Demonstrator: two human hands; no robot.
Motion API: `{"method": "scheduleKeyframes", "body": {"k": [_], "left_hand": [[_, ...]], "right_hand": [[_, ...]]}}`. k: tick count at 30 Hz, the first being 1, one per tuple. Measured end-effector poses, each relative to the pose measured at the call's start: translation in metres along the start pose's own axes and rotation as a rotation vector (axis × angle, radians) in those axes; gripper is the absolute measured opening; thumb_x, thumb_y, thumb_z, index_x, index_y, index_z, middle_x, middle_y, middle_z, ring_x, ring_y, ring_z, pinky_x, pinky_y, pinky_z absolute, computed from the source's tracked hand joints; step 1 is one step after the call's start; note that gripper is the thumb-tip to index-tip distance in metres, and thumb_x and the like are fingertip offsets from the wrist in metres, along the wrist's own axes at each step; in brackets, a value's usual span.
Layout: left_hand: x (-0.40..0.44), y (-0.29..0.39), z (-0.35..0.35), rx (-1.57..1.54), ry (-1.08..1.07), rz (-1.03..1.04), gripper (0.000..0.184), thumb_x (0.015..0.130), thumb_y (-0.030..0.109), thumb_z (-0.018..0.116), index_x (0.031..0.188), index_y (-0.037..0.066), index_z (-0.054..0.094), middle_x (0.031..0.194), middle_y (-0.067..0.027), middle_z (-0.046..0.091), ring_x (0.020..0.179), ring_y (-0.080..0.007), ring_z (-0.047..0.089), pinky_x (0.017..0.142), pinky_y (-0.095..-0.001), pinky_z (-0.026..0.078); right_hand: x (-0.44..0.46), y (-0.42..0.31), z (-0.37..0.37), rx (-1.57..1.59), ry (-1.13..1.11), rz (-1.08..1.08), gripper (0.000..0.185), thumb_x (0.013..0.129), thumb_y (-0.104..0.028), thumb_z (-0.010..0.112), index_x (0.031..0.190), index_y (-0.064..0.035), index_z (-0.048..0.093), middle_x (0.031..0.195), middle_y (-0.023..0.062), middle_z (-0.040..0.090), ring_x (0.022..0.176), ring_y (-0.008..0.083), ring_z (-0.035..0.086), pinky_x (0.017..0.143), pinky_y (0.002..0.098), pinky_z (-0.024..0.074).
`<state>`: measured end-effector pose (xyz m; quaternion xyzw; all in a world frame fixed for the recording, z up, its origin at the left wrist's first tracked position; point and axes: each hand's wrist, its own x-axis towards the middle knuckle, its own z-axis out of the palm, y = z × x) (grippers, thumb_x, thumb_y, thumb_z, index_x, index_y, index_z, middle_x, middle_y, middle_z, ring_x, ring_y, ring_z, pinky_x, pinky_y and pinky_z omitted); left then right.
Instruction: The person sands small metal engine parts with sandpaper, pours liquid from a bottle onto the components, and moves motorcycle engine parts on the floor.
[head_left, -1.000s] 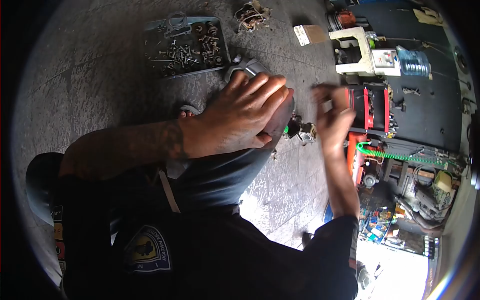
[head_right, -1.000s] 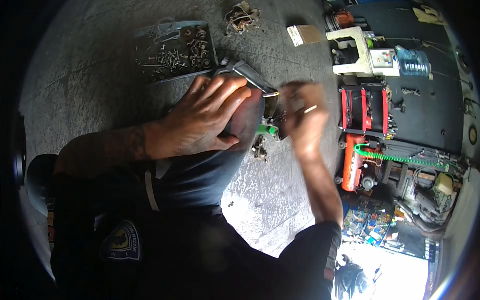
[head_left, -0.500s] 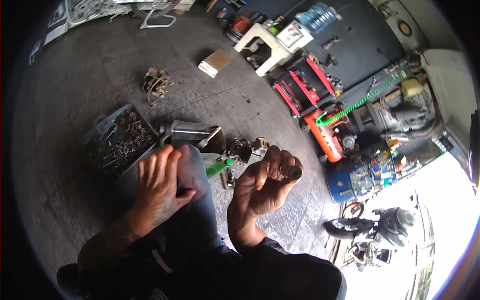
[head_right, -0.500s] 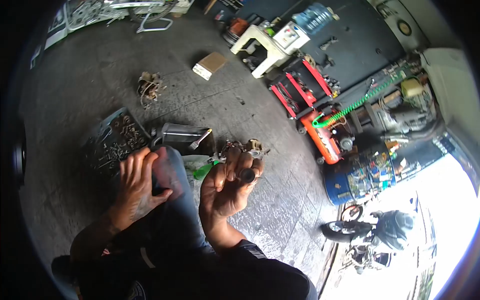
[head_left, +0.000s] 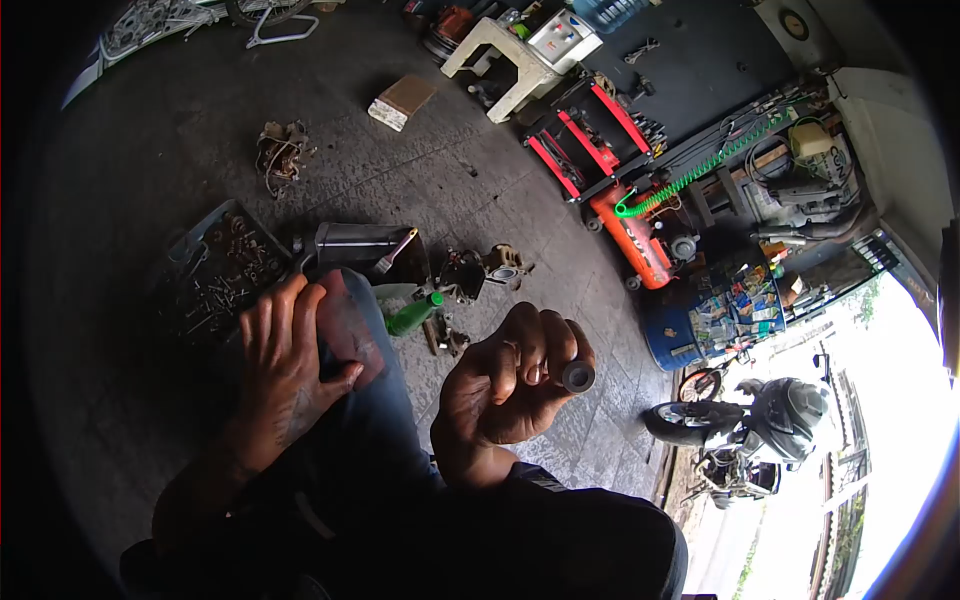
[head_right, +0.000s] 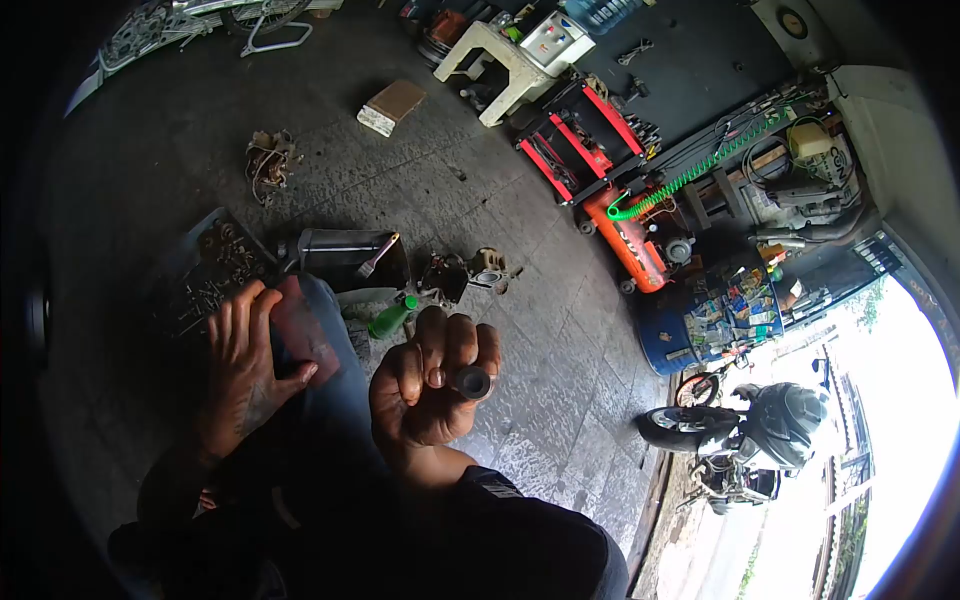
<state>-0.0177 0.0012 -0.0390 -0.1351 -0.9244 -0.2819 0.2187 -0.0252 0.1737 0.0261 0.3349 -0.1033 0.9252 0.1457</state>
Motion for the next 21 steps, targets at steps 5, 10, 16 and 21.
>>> {"method": "scheduleKeyframes", "body": {"k": [5,10,16,21], "left_hand": [[0.0,0.001,-0.001,-0.017,0.011,0.007,0.089,0.062,0.03,0.088,0.133,0.002,0.042,0.136,-0.0161,0.043,0.122,-0.0313,0.044,0.1,-0.0479,0.035],[0.001,0.002,-0.003,-0.002,-0.011,-0.011,0.089,0.062,0.03,0.088,0.133,0.002,0.042,0.137,-0.0162,0.043,0.122,-0.0311,0.045,0.1,-0.0474,0.035],[0.002,-0.001,-0.003,-0.005,-0.011,-0.026,0.092,0.063,0.038,0.085,0.135,0.001,0.043,0.136,-0.0173,0.044,0.122,-0.0328,0.044,0.1,-0.047,0.035],[-0.002,-0.005,0.004,-0.005,0.073,0.022,0.09,0.058,0.037,0.088,0.129,-0.004,0.05,0.133,-0.0162,0.046,0.119,-0.029,0.048,0.094,-0.0449,0.039]], "right_hand": [[-0.003,0.0,0.002,0.003,-0.03,0.031,0.017,0.089,-0.01,0.073,0.1,-0.0136,0.06,0.087,-0.0024,0.05,0.078,0.0106,0.045,0.049,0.0206,0.0388],[-0.004,0.003,0.003,0.002,-0.009,0.034,0.017,0.089,-0.01,0.073,0.1,-0.0135,0.06,0.086,-0.0018,0.049,0.077,0.0112,0.045,0.048,0.0201,0.0383],[0.0,0.004,-0.007,-0.729,-0.022,0.209,0.017,0.088,-0.012,0.071,0.096,-0.0073,0.057,0.088,0.0035,0.054,0.074,0.0143,0.051,0.053,0.0228,0.0423],[0.011,0.012,-0.062,-1.619,-0.831,0.48,0.012,0.085,0.002,0.07,0.096,-0.001,0.064,0.093,0.0102,0.066,0.082,0.017,0.065,0.066,0.0301,0.0523]]}}
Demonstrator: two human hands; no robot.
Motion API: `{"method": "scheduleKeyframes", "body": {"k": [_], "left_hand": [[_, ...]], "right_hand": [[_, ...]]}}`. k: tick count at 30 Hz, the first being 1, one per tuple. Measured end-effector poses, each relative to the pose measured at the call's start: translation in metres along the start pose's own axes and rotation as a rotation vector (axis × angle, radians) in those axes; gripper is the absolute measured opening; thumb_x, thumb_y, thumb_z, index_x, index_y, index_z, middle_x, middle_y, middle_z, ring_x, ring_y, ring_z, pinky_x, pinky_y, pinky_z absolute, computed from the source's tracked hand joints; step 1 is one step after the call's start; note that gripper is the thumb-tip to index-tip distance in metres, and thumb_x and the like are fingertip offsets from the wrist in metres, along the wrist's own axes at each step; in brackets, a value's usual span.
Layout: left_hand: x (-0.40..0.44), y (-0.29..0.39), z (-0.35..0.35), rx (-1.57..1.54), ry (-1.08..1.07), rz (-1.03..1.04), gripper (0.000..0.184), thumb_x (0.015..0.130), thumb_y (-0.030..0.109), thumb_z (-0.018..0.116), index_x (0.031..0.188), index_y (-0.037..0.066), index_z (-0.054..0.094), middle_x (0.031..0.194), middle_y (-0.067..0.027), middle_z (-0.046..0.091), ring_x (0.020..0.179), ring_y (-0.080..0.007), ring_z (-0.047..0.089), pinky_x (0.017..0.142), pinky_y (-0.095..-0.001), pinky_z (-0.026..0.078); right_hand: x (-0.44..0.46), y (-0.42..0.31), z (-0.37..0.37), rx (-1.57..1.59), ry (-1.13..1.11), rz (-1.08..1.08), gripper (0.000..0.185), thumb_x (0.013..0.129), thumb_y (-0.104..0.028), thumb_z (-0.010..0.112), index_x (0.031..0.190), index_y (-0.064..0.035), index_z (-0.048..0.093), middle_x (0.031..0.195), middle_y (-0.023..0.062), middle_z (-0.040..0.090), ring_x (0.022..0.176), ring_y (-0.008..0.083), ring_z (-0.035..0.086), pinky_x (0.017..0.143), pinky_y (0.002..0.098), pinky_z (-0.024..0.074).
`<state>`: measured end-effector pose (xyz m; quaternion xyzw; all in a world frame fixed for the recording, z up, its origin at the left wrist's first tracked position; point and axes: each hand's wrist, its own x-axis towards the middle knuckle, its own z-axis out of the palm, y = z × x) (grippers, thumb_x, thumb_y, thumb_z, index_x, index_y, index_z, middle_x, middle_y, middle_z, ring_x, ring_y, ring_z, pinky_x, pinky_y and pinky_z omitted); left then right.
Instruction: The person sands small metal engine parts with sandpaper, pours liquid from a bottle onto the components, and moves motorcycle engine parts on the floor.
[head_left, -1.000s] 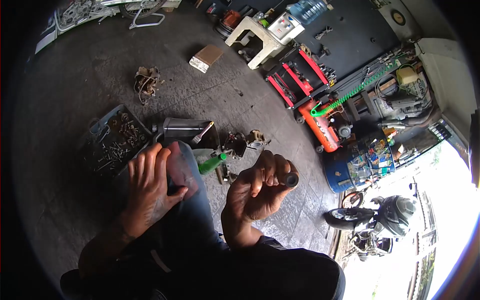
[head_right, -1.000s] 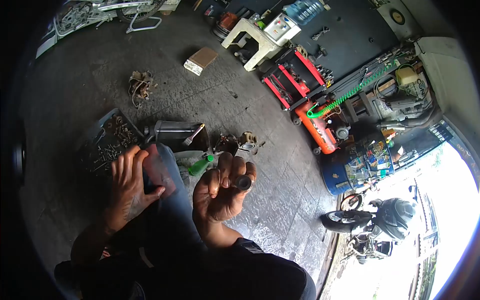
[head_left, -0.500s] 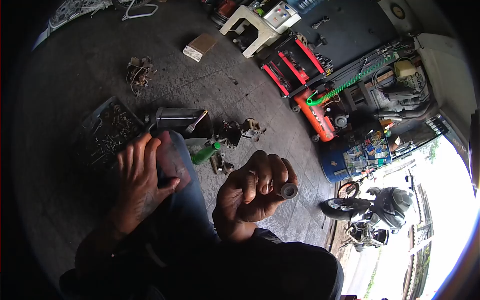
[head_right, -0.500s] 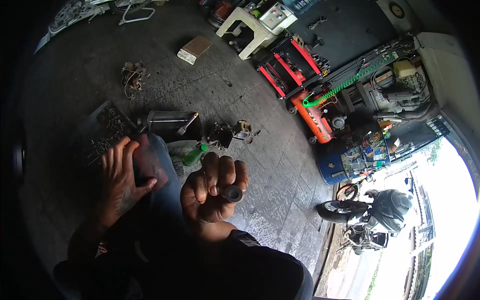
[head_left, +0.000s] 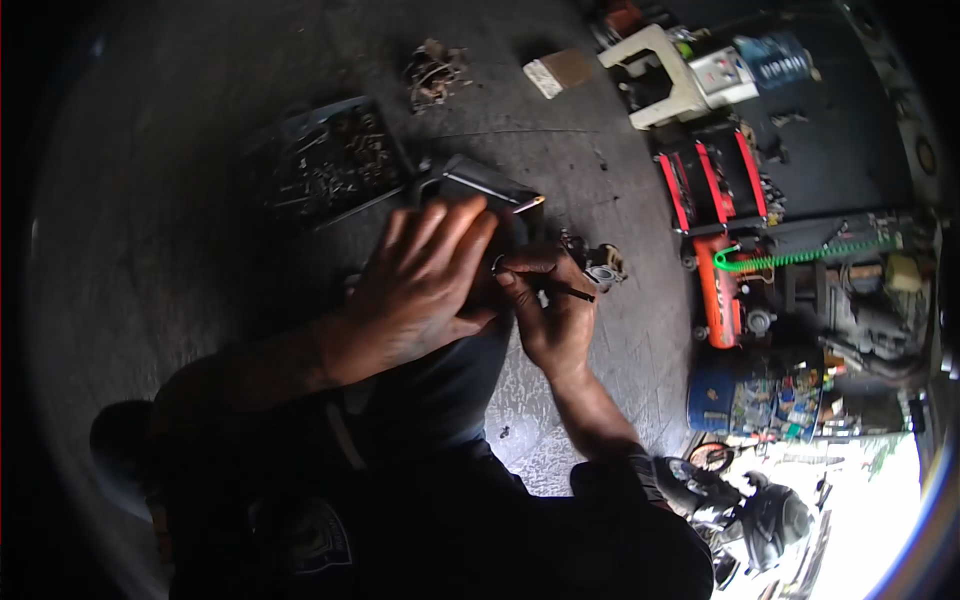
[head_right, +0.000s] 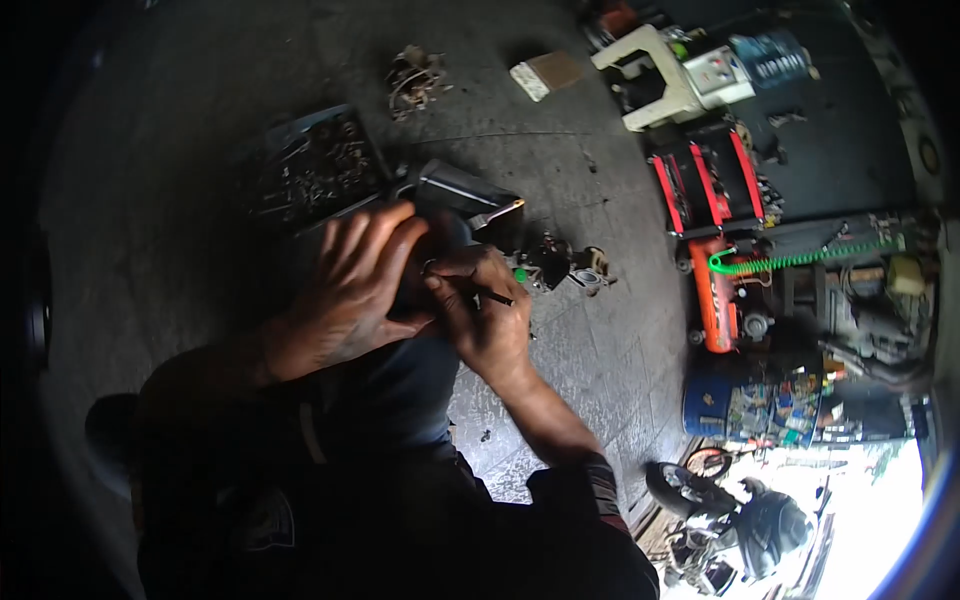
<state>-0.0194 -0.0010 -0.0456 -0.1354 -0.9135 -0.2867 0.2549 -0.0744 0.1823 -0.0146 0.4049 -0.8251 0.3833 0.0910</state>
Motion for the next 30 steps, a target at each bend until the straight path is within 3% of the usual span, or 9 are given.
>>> {"method": "scheduleKeyframes", "body": {"k": [6,9,10,12,21,25,26,28,30], "left_hand": [[-0.003,-0.004,0.006,-0.02,0.049,0.031,0.093,0.056,0.044,0.087,0.127,-0.005,0.051,0.133,-0.015,0.047,0.121,-0.0266,0.046,0.097,-0.0444,0.038],[0.0,-0.008,0.009,-0.009,0.053,0.023,0.093,0.057,0.045,0.086,0.127,-0.005,0.052,0.133,-0.0143,0.047,0.119,-0.0261,0.046,0.097,-0.0444,0.038],[-0.002,-0.006,0.01,-0.025,0.05,0.021,0.092,0.057,0.046,0.086,0.127,-0.004,0.053,0.133,-0.014,0.047,0.119,-0.0259,0.046,0.097,-0.044,0.038],[-0.001,-0.007,0.012,-0.008,0.062,0.016,0.089,0.06,0.043,0.086,0.128,0.0,0.049,0.132,-0.0146,0.045,0.118,-0.0279,0.046,0.097,-0.0434,0.038],[-0.006,-0.004,0.015,-0.055,0.093,0.021,0.091,0.057,0.039,0.088,0.128,-0.002,0.049,0.132,-0.0153,0.046,0.12,-0.0288,0.046,0.098,-0.045,0.037],[-0.004,-0.007,0.014,-0.012,0.075,0.046,0.09,0.059,0.044,0.085,0.129,-0.001,0.049,0.132,-0.0145,0.047,0.119,-0.0278,0.046,0.096,-0.0439,0.038],[-0.004,-0.009,0.016,-0.023,0.094,0.043,0.089,0.06,0.044,0.084,0.129,-0.001,0.049,0.132,-0.0144,0.047,0.119,-0.0278,0.046,0.096,-0.0438,0.038],[-0.004,-0.008,0.016,-0.012,0.107,0.032,0.088,0.061,0.043,0.084,0.129,-0.001,0.049,0.131,-0.0142,0.047,0.119,-0.0277,0.046,0.096,-0.0435,0.038],[-0.003,-0.005,0.014,-0.004,0.118,0.029,0.088,0.061,0.043,0.084,0.129,-0.001,0.049,0.131,-0.0144,0.047,0.12,-0.0279,0.046,0.096,-0.0438,0.038]], "right_hand": [[0.02,0.012,-0.007,-0.198,-0.123,-0.082,0.011,0.083,0.001,0.071,0.093,-0.0018,0.065,0.088,0.0119,0.065,0.08,0.0266,0.066,0.071,0.0344,0.053],[0.03,0.015,-0.014,-0.258,-0.247,-0.325,0.013,0.079,0.005,0.069,0.087,-0.0032,0.064,0.086,0.0113,0.064,0.076,0.0269,0.063,0.067,0.0359,0.0505],[0.038,0.016,-0.014,-0.205,-0.198,-0.186,0.016,0.076,0.007,0.068,0.087,-0.0031,0.063,0.084,0.0118,0.063,0.075,0.0288,0.062,0.066,0.0374,0.0498],[0.026,0.011,-0.012,-0.204,-0.345,-0.366,0.014,0.077,0.008,0.067,0.087,-0.0017,0.063,0.085,0.0124,0.063,0.076,0.0298,0.062,0.068,0.0387,0.05],[0.038,0.016,-0.011,-0.236,-0.173,-0.193,0.017,0.077,0.014,0.061,0.086,-0.0004,0.063,0.085,0.0138,0.063,0.076,0.0304,0.062,0.065,0.0374,0.0498],[0.032,0.013,-0.016,-0.213,-0.331,-0.366,0.023,0.072,0.016,0.061,0.086,-0.0015,0.063,0.086,0.0134,0.064,0.077,0.0303,0.063,0.066,0.0369,0.0499],[0.039,0.017,-0.014,-0.249,-0.203,-0.189,0.023,0.069,0.014,0.065,0.086,-0.0017,0.063,0.086,0.0141,0.064,0.079,0.0323,0.063,0.068,0.0385,0.0497],[0.03,0.006,-0.015,-0.227,-0.33,-0.372,0.019,0.074,0.012,0.066,0.086,-0.0017,0.063,0.087,0.014,0.064,0.079,0.0316,0.064,0.069,0.0385,0.0505],[0.022,0.003,-0.008,-0.183,-0.342,-0.277,0.017,0.076,0.012,0.066,0.085,-0.0017,0.063,0.087,0.0143,0.064,0.079,0.0314,0.064,0.069,0.0387,0.0509]]}}
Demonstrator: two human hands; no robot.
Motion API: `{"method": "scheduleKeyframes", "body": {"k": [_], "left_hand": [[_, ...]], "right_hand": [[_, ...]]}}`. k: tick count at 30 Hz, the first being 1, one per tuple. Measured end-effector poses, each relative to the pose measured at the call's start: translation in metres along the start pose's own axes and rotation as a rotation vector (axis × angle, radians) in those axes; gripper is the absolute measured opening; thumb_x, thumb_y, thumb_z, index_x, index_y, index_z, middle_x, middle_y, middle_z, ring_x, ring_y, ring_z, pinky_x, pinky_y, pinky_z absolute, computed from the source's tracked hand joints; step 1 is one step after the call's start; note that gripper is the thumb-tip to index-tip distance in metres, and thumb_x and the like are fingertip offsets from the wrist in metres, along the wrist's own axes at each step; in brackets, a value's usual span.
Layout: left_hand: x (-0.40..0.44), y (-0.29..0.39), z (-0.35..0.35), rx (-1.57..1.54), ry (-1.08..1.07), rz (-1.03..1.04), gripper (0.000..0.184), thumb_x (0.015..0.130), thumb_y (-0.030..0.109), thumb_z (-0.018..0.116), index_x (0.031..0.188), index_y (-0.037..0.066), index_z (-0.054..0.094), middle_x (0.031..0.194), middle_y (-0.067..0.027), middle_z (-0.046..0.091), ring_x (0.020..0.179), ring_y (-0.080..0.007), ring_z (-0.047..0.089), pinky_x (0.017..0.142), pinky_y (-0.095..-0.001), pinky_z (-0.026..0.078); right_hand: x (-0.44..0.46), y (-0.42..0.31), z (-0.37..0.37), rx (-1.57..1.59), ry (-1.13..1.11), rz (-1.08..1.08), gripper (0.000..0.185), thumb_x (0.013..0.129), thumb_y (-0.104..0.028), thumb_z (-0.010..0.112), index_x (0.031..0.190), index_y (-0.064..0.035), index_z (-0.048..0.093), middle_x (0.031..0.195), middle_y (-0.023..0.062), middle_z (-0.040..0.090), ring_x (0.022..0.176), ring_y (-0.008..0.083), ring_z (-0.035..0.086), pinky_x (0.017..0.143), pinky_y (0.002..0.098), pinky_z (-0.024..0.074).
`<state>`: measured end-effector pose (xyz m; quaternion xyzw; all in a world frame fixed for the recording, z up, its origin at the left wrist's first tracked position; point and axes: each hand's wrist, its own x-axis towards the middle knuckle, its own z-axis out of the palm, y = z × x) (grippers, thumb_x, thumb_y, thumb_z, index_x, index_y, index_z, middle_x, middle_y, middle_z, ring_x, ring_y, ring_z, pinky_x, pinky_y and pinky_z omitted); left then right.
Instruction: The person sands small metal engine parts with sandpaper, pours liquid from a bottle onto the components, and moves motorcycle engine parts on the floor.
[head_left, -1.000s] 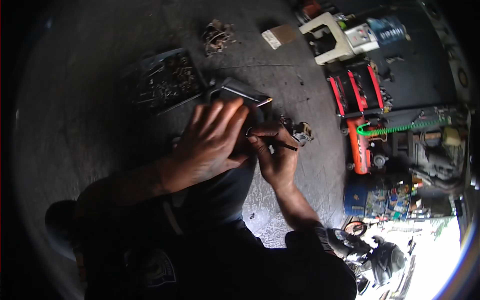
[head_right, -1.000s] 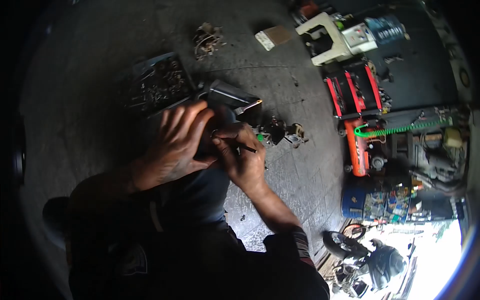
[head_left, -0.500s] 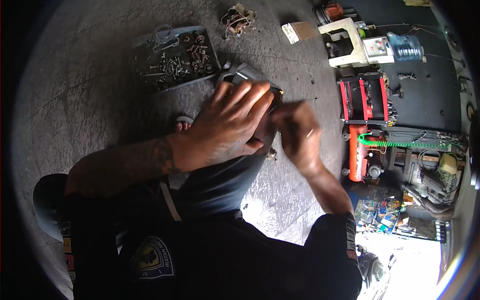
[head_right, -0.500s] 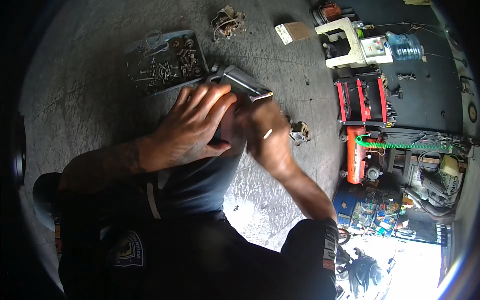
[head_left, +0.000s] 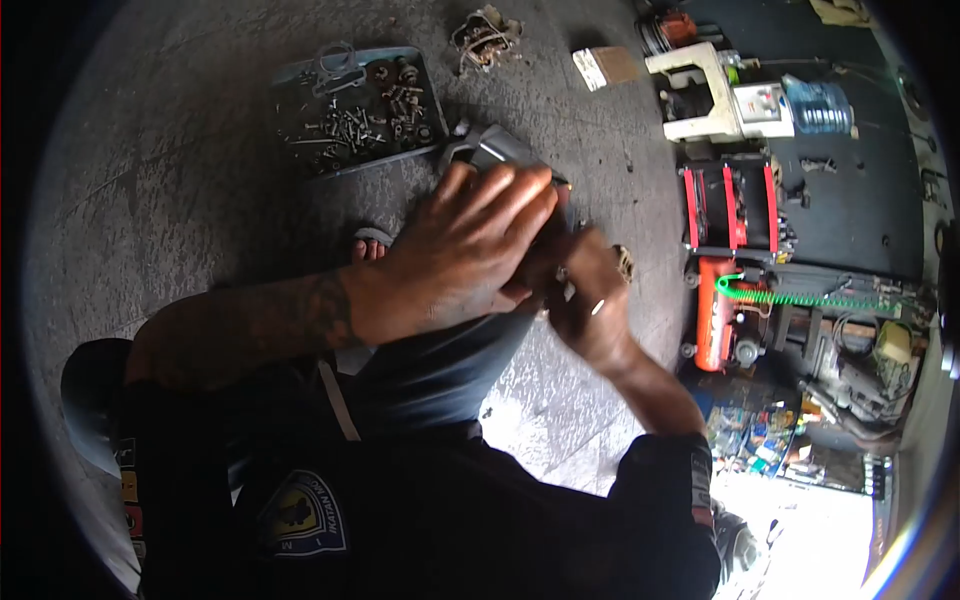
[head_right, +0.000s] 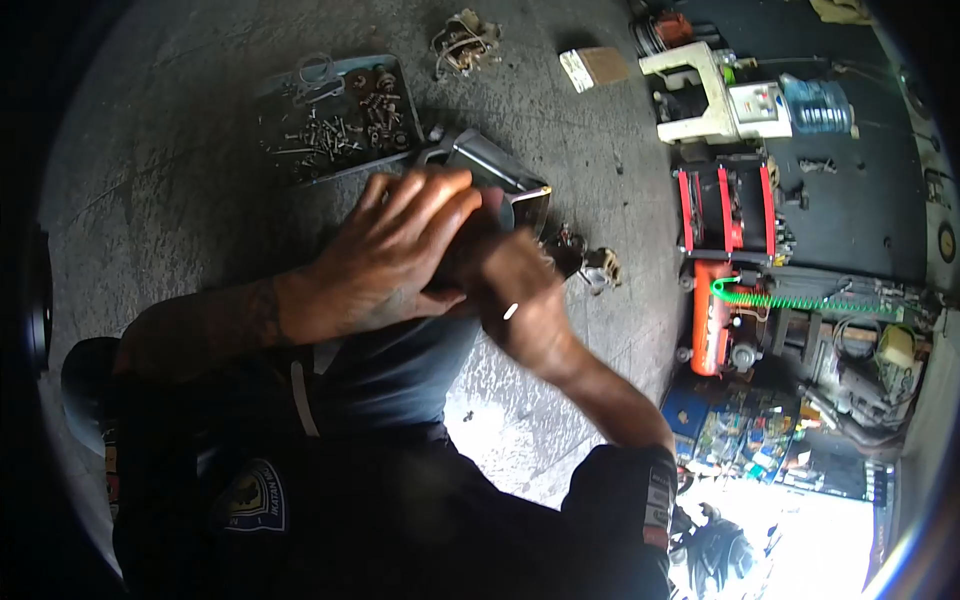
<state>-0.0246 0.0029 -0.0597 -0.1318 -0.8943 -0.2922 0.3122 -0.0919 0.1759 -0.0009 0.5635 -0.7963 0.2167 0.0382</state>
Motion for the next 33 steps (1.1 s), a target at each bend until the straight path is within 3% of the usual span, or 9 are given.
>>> {"method": "scheduleKeyframes", "body": {"k": [2,4,8,9,12,14,23,30,33], "left_hand": [[-0.003,-0.001,0.002,-0.039,-0.061,-0.02,0.09,0.062,0.045,0.084,0.131,-0.002,0.048,0.132,-0.0147,0.046,0.121,-0.0283,0.045,0.097,-0.0447,0.038],[-0.002,0.001,0.003,0.01,-0.03,0.004,0.091,0.062,0.044,0.085,0.131,-0.002,0.048,0.132,-0.0147,0.046,0.12,-0.0283,0.045,0.096,-0.045,0.038],[-0.003,-0.001,0.003,-0.029,-0.005,0.011,0.093,0.057,0.04,0.088,0.129,-0.002,0.049,0.132,-0.0147,0.047,0.119,-0.0281,0.046,0.095,-0.0451,0.038],[-0.003,0.001,0.002,-0.037,-0.028,-0.002,0.092,0.057,0.04,0.087,0.129,-0.002,0.049,0.132,-0.0145,0.047,0.119,-0.0281,0.046,0.095,-0.045,0.038],[-0.002,-0.002,0.002,-0.051,-0.012,0.0,0.094,0.055,0.038,0.088,0.13,-0.003,0.049,0.133,-0.0146,0.046,0.12,-0.0281,0.047,0.094,-0.0451,0.038],[-0.005,0.003,0.002,-0.056,-0.011,-0.005,0.093,0.055,0.038,0.088,0.13,-0.003,0.049,0.133,-0.0146,0.046,0.119,-0.0282,0.047,0.094,-0.045,0.038],[-0.002,-0.003,0.006,-0.036,0.012,0.016,0.092,0.059,0.044,0.086,0.13,-0.003,0.049,0.13,-0.0149,0.045,0.115,-0.028,0.046,0.095,-0.045,0.038],[-0.002,-0.005,0.007,-0.044,-0.03,0.007,0.09,0.059,0.047,0.085,0.126,-0.004,0.053,0.132,-0.0132,0.046,0.119,-0.0259,0.044,0.097,-0.0467,0.036],[-0.001,-0.005,0.005,0.039,0.011,0.026,0.091,0.063,0.047,0.083,0.131,-0.003,0.049,0.13,-0.0148,0.046,0.117,-0.0282,0.046,0.096,-0.0456,0.038]], "right_hand": [[0.007,0.016,-0.006,-0.051,0.132,0.145,0.019,0.074,0.013,0.065,0.085,-0.0017,0.063,0.086,0.0141,0.063,0.078,0.0312,0.063,0.069,0.0388,0.0499],[-0.001,0.004,-0.002,-0.001,0.008,-0.093,0.019,0.075,0.013,0.064,0.086,-0.0018,0.063,0.083,0.0124,0.063,0.075,0.0302,0.062,0.065,0.0373,0.0491],[0.01,0.017,-0.007,-0.065,0.137,0.094,0.022,0.071,0.014,0.063,0.085,-0.0026,0.063,0.081,0.0109,0.062,0.071,0.0281,0.059,0.063,0.0368,0.0468],[0.004,0.007,-0.009,-0.069,-0.042,-0.017,0.022,0.073,0.016,0.062,0.086,-0.0019,0.063,0.081,0.0106,0.062,0.073,0.0275,0.06,0.064,0.0365,0.0486],[0.003,0.017,-0.009,-0.082,-0.004,-0.062,0.022,0.072,0.015,0.063,0.088,-0.0003,0.063,0.086,0.0134,0.062,0.081,0.0292,0.063,0.07,0.0375,0.0516],[0.005,0.012,-0.006,-0.123,0.082,0.066,0.022,0.072,0.015,0.063,0.087,-0.001,0.063,0.085,0.0131,0.062,0.081,0.0298,0.062,0.071,0.0385,0.0506],[0.005,0.007,-0.01,-0.071,-0.027,-0.107,0.019,0.075,0.014,0.062,0.085,-0.0017,0.063,0.084,0.013,0.064,0.076,0.0286,0.062,0.068,0.0372,0.0495],[0.01,0.018,-0.008,-0.103,0.119,0.038,0.025,0.068,0.016,0.06,0.084,-0.0029,0.064,0.08,0.0122,0.062,0.074,0.0278,0.06,0.062,0.0336,0.0473],[-0.002,-0.003,0.002,-0.024,-0.008,-0.064,0.024,0.068,0.015,0.062,0.086,-0.0022,0.064,0.081,0.0119,0.062,0.077,0.0267,0.062,0.064,0.0347,0.0489]]}}
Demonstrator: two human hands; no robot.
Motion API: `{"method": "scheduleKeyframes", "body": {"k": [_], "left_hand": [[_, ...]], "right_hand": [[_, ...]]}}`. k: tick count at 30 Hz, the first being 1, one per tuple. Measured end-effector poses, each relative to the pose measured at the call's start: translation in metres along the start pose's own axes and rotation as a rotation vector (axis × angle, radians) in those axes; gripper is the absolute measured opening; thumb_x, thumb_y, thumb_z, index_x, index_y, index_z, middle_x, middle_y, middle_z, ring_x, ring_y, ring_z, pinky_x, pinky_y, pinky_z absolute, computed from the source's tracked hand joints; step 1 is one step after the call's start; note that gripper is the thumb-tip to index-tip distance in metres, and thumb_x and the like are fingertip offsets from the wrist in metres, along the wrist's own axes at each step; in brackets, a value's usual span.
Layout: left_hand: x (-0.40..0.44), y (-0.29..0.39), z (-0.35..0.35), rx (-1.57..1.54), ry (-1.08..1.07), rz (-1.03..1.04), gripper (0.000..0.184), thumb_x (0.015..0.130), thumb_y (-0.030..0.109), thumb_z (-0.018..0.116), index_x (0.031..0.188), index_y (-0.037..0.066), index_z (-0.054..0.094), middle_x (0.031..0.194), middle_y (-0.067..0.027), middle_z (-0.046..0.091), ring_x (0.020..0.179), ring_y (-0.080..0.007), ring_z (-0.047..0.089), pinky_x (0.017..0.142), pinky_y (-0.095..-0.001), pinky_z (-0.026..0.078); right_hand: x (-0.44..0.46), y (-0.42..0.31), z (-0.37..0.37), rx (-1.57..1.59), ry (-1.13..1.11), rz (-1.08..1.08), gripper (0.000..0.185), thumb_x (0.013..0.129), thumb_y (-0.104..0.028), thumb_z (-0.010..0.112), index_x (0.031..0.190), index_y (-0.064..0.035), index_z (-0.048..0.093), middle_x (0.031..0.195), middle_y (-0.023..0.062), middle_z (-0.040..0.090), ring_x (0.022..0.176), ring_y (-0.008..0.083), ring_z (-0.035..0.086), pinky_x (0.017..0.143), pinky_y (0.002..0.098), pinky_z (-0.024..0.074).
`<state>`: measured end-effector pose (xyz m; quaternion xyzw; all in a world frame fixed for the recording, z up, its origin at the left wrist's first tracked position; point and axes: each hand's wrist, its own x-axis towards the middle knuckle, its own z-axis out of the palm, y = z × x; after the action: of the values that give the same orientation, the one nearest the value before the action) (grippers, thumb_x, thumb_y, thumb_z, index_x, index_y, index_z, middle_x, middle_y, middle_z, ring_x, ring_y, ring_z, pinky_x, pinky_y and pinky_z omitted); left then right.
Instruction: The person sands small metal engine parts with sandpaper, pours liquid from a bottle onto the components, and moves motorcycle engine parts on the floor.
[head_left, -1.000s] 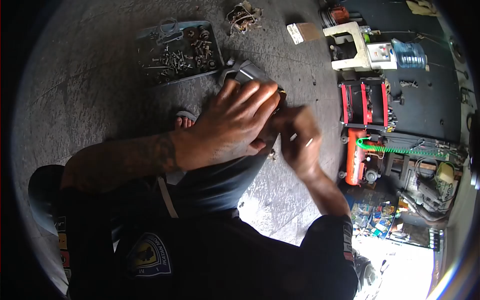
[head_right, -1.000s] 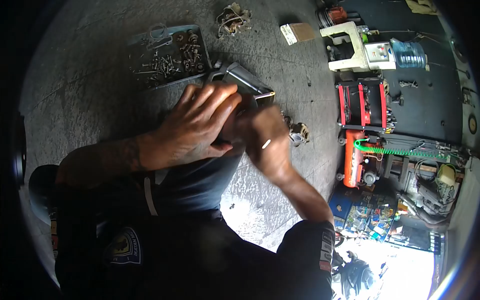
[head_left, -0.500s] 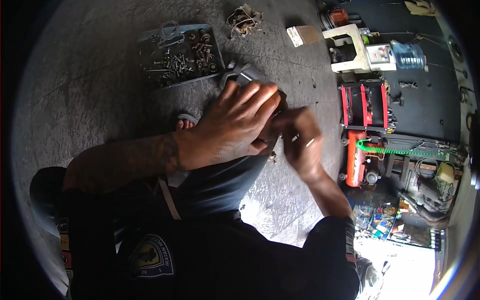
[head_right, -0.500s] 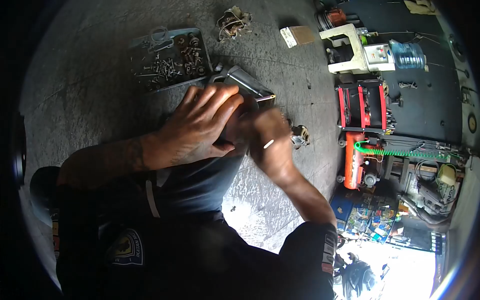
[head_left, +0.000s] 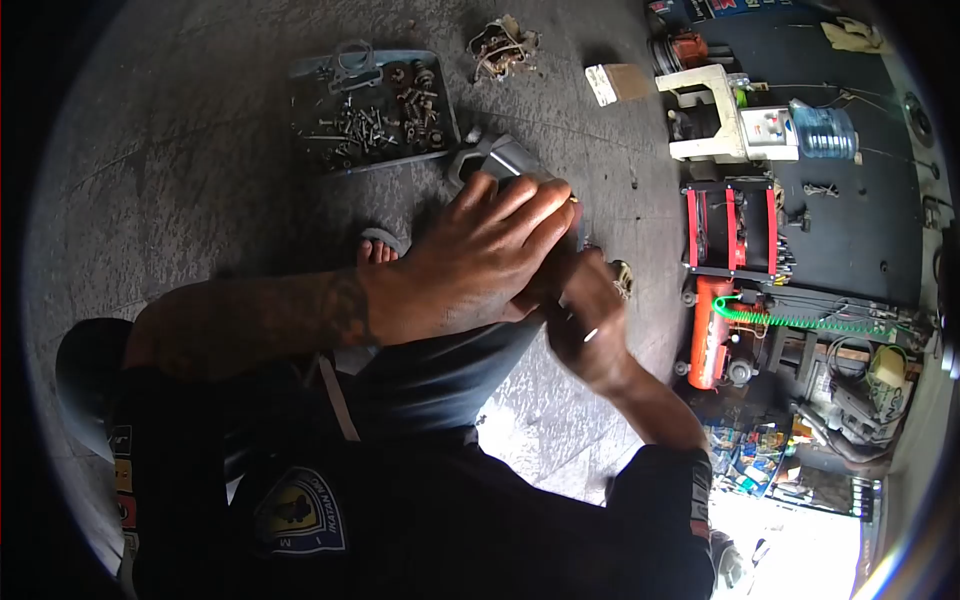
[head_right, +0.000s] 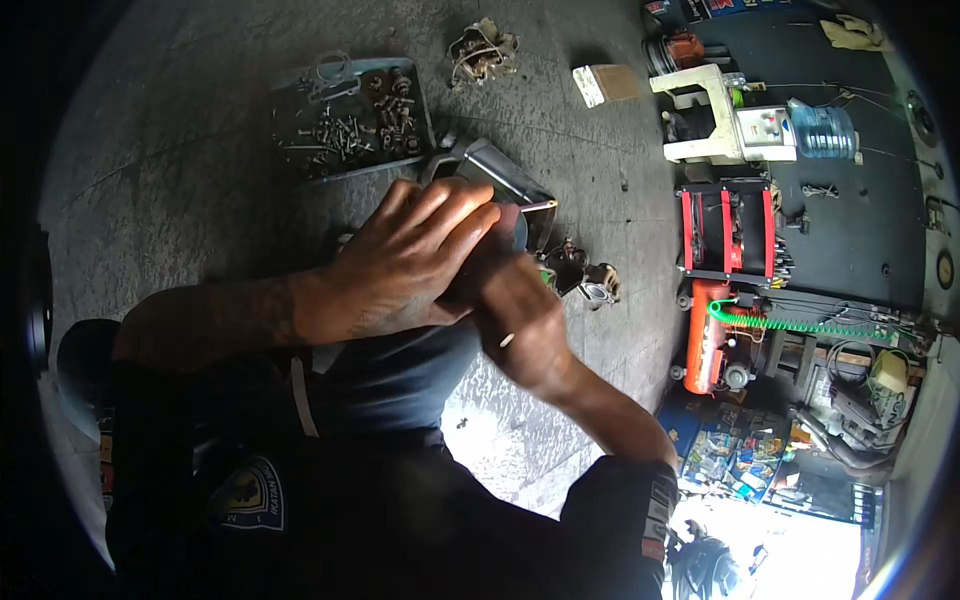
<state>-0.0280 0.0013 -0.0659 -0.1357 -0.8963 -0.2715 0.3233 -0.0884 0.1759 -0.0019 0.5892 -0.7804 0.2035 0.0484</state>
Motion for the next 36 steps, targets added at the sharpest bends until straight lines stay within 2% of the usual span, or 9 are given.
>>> {"method": "scheduleKeyframes", "body": {"k": [4,5,7,9,18,23,26,27,36], "left_hand": [[-0.003,0.005,0.002,-0.052,-0.026,-0.006,0.09,0.062,0.046,0.084,0.13,-0.003,0.05,0.132,-0.0149,0.047,0.118,-0.0276,0.046,0.097,-0.0456,0.038],[-0.002,0.005,0.001,-0.024,-0.009,0.005,0.09,0.062,0.046,0.084,0.13,-0.003,0.051,0.131,-0.0147,0.047,0.117,-0.0273,0.046,0.096,-0.0451,0.038],[-0.001,0.002,0.002,-0.025,-0.022,0.023,0.091,0.061,0.046,0.084,0.129,-0.004,0.051,0.131,-0.0147,0.047,0.116,-0.0271,0.046,0.096,-0.0443,0.038],[-0.001,0.002,0.001,-0.036,-0.037,0.0,0.091,0.062,0.046,0.085,0.13,-0.005,0.051,0.133,-0.0151,0.047,0.118,-0.0273,0.046,0.096,-0.0449,0.038],[-0.001,0.002,0.0,-0.013,-0.06,0.001,0.093,0.062,0.049,0.085,0.13,-0.004,0.05,0.135,-0.0156,0.045,0.121,-0.0277,0.045,0.096,-0.0455,0.038],[-0.002,0.002,0.001,-0.071,-0.031,-0.008,0.094,0.06,0.044,0.087,0.131,-0.005,0.048,0.134,-0.0156,0.046,0.12,-0.0277,0.045,0.097,-0.0462,0.038],[0.002,-0.002,0.002,-0.106,-0.062,-0.008,0.092,0.06,0.043,0.087,0.13,-0.004,0.05,0.133,-0.0144,0.046,0.12,-0.0269,0.045,0.097,-0.0459,0.037],[0.0,-0.002,0.002,-0.11,-0.07,-0.027,0.092,0.061,0.044,0.087,0.13,-0.004,0.05,0.133,-0.0142,0.046,0.121,-0.0268,0.045,0.097,-0.0458,0.037],[-0.001,0.001,0.003,-0.016,-0.014,0.018,0.095,0.061,0.049,0.085,0.131,-0.004,0.049,0.134,-0.0147,0.046,0.12,-0.0274,0.045,0.097,-0.0454,0.037]], "right_hand": [[0.011,0.021,-0.014,-0.09,0.076,0.186,0.02,0.072,0.013,0.062,0.085,-0.0013,0.063,0.083,0.0131,0.063,0.076,0.0285,0.063,0.065,0.0368,0.05],[0.009,0.018,-0.015,-0.077,-0.022,-0.053,0.015,0.078,0.011,0.064,0.085,-0.0019,0.063,0.084,0.012,0.064,0.074,0.0248,0.064,0.06,0.0347,0.0506],[0.007,0.01,-0.011,-0.038,-0.06,-0.077,0.014,0.08,0.011,0.063,0.085,-0.0022,0.063,0.084,0.0112,0.064,0.073,0.023,0.064,0.059,0.0335,0.0506],[0.01,0.026,-0.014,-0.094,0.09,0.163,0.017,0.077,0.013,0.061,0.085,-0.002,0.062,0.083,0.0107,0.064,0.073,0.024,0.063,0.063,0.0344,0.0503],[0.002,0.013,-0.008,-0.027,-0.052,-0.001,0.024,0.069,0.014,0.066,0.086,-0.0034,0.065,0.084,0.0117,0.063,0.078,0.0274,0.062,0.069,0.0361,0.0497],[0.009,0.019,-0.016,-0.017,0.033,0.263,0.023,0.072,0.014,0.065,0.089,-0.0015,0.062,0.085,0.0145,0.061,0.08,0.0315,0.062,0.068,0.0376,0.0507],[0.006,0.015,-0.014,-0.063,-0.092,-0.026,0.023,0.074,0.017,0.062,0.086,-0.0022,0.063,0.085,0.0128,0.063,0.073,0.0264,0.062,0.062,0.0347,0.0501],[0.01,0.023,-0.013,-0.05,0.012,0.066,0.023,0.071,0.017,0.062,0.084,-0.0026,0.063,0.083,0.0139,0.061,0.071,0.0296,0.059,0.064,0.0373,0.048],[0.006,0.003,-0.009,-0.032,-0.054,0.097,0.021,0.074,0.013,0.066,0.087,-0.0037,0.063,0.084,0.0123,0.061,0.073,0.028,0.06,0.065,0.0386,0.0491]]}}
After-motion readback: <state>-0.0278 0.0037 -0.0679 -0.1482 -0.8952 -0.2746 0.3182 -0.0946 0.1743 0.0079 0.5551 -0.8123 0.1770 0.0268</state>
